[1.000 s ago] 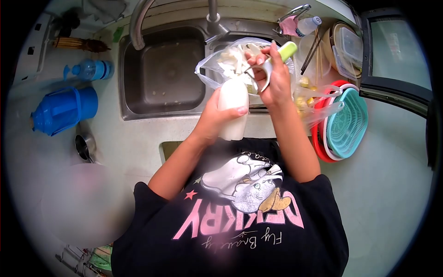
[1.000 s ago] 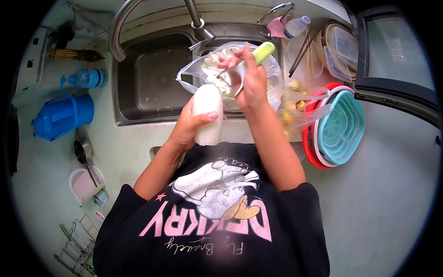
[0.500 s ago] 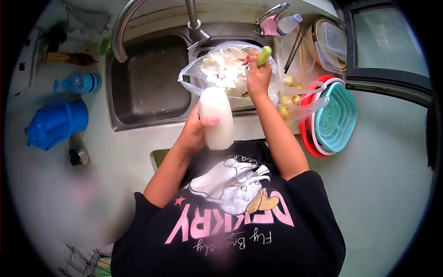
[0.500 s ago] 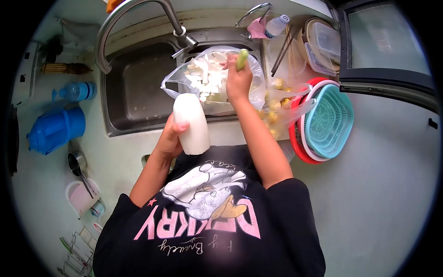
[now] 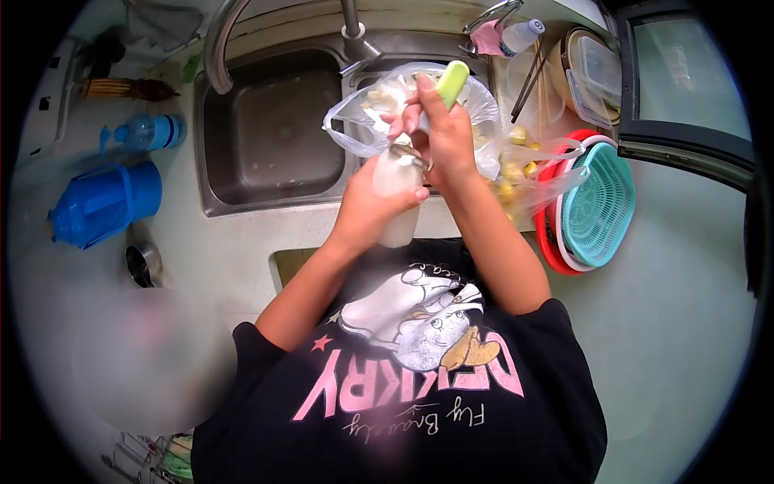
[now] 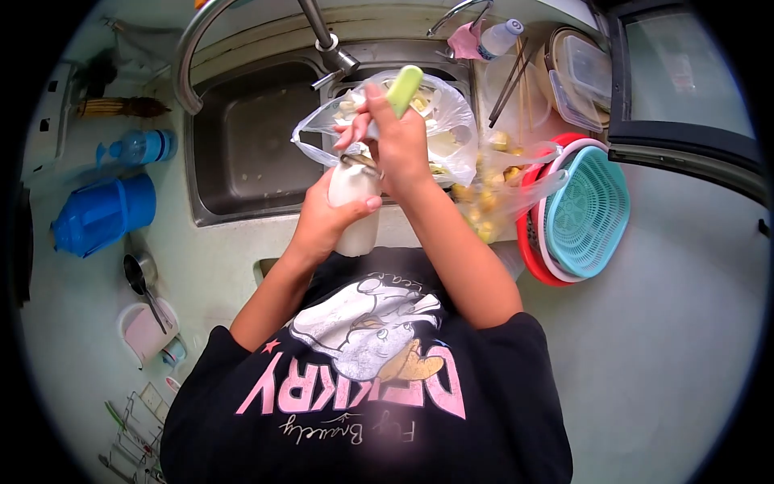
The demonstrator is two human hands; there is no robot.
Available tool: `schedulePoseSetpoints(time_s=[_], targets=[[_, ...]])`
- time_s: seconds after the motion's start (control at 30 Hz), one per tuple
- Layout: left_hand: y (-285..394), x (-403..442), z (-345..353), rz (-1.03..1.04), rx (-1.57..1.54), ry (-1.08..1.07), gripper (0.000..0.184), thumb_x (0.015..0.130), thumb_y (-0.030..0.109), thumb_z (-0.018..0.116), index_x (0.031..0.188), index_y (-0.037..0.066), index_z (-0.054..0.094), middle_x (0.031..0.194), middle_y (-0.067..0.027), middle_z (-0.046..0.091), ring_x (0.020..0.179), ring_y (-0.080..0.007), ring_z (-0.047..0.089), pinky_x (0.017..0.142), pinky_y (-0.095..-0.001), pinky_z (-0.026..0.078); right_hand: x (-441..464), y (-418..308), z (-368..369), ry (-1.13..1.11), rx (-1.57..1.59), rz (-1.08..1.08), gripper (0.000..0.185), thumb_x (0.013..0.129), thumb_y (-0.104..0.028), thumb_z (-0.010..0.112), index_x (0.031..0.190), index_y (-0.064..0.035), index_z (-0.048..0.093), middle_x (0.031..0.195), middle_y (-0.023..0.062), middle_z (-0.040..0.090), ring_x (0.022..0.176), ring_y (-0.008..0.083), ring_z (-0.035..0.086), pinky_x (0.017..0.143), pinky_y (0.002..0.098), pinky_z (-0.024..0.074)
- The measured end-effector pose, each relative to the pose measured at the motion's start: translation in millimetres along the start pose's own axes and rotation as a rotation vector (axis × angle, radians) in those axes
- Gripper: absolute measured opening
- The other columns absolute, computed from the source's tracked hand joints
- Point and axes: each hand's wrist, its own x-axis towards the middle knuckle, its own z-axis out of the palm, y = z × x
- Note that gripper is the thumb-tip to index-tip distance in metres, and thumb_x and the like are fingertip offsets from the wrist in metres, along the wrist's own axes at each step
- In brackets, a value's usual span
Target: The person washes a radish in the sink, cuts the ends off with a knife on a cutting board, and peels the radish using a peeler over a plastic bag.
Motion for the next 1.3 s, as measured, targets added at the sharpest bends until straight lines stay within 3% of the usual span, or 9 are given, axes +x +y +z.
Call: schedulePoseSetpoints(time_s=[0.13, 0.33, 0.47, 0.6, 0.67, 0.77, 0.87, 1.07, 1.3], targets=[[15, -23, -3, 0.089, -0.015, -0.159, 0.065, 0.073, 0.024, 0.082, 0.124, 0.0, 0.051, 0.105, -0.0108, 0.066, 0.095, -0.0183, 0.064, 0.087, -0.0331, 0.051, 33, 43, -70, 0.396, -0.15, -0.208, 0.034, 0.1, -0.029, 0.059, 0.082, -0.0002, 0.052, 0.058, 0.0017, 0.049, 0.049, 0.0152, 0.054, 0.066, 0.036, 0.057], [2, -7, -9, 0.076, 0.04, -0.068, 0.064, 0.075, 0.025, 0.081, 0.125, -0.001, 0.051, 0.105, -0.0106, 0.066, 0.096, -0.0176, 0.064, 0.088, -0.0329, 0.051, 25, 30, -63, 0.324, -0.411, -0.432, 0.031, 0.101, -0.027, 0.059, 0.083, -0.0013, 0.053, 0.063, 0.0021, 0.053, 0.058, 0.0145, 0.057, 0.062, 0.032, 0.0502], [-3, -5, -11, 0.066, 0.078, -0.019, 0.063, 0.075, 0.024, 0.082, 0.126, -0.001, 0.054, 0.106, -0.0087, 0.065, 0.095, -0.0154, 0.062, 0.086, -0.0318, 0.051, 5, -8, -22, 0.197, 0.013, -0.203, 0.036, 0.101, -0.035, 0.057, 0.087, -0.003, 0.055, 0.065, 0.0038, 0.056, 0.068, 0.021, 0.067, 0.085, 0.0341, 0.0504], [11, -3, -5, -0.042, -0.056, -0.113, 0.06, 0.074, 0.022, 0.082, 0.123, 0.0, 0.056, 0.104, -0.007, 0.065, 0.093, -0.0142, 0.062, 0.084, -0.0308, 0.051, -14, -14, 8, -0.058, -0.03, -0.045, 0.035, 0.1, -0.032, 0.058, 0.084, -0.0013, 0.056, 0.06, 0.0043, 0.055, 0.061, 0.0233, 0.066, 0.095, 0.0368, 0.0491], [5, -4, -6, -0.083, -0.095, -0.156, 0.06, 0.073, 0.025, 0.081, 0.121, -0.001, 0.056, 0.102, -0.0091, 0.066, 0.092, -0.0177, 0.064, 0.084, -0.0334, 0.053, -12, -14, 11, 0.043, -0.088, 0.052, 0.029, 0.099, -0.029, 0.057, 0.083, -0.0052, 0.054, 0.057, 0.0026, 0.051, 0.056, 0.0211, 0.063, 0.098, 0.0398, 0.051], [11, -16, -6, 0.02, -0.152, -0.256, 0.063, 0.07, 0.03, 0.08, 0.118, -0.001, 0.055, 0.101, -0.0113, 0.066, 0.09, -0.0215, 0.066, 0.083, -0.036, 0.054, 10, 6, -22, 0.3, -0.322, -0.226, 0.032, 0.097, -0.023, 0.058, 0.073, -0.0017, 0.055, 0.057, 0.0033, 0.051, 0.054, 0.0195, 0.061, 0.069, 0.035, 0.0545], [23, -20, -6, 0.085, -0.279, -0.329, 0.066, 0.073, 0.03, 0.079, 0.124, 0.002, 0.049, 0.106, -0.0129, 0.065, 0.096, -0.0212, 0.065, 0.088, -0.0372, 0.052, 25, 18, -63, 0.378, -0.327, -0.036, 0.031, 0.098, -0.022, 0.058, 0.075, -0.0008, 0.056, 0.057, 0.0031, 0.051, 0.056, 0.0203, 0.062, 0.062, 0.0339, 0.0528], [-8, -5, -20, -0.097, -0.608, -0.17, 0.077, 0.081, 0.039, 0.074, 0.137, 0.004, 0.036, 0.117, -0.0174, 0.058, 0.091, -0.0272, 0.067, 0.083, -0.0439, 0.057, 34, 18, -64, 0.294, -0.265, -0.294, 0.032, 0.1, -0.028, 0.058, 0.083, -0.0019, 0.055, 0.063, 0.0037, 0.055, 0.066, 0.0222, 0.067, 0.077, 0.035, 0.0532], [-12, 0, -10, -0.174, -0.408, 0.019, 0.058, 0.087, 0.039, 0.071, 0.123, -0.003, 0.053, 0.1, -0.0118, 0.065, 0.085, -0.0186, 0.067, 0.074, -0.0331, 0.057, 9, 5, -16, 0.066, 0.208, -0.031, 0.03, 0.101, -0.033, 0.057, 0.096, -0.0032, 0.054, 0.069, 0.004, 0.058, 0.082, 0.0239, 0.068, 0.094, 0.04, 0.05]])
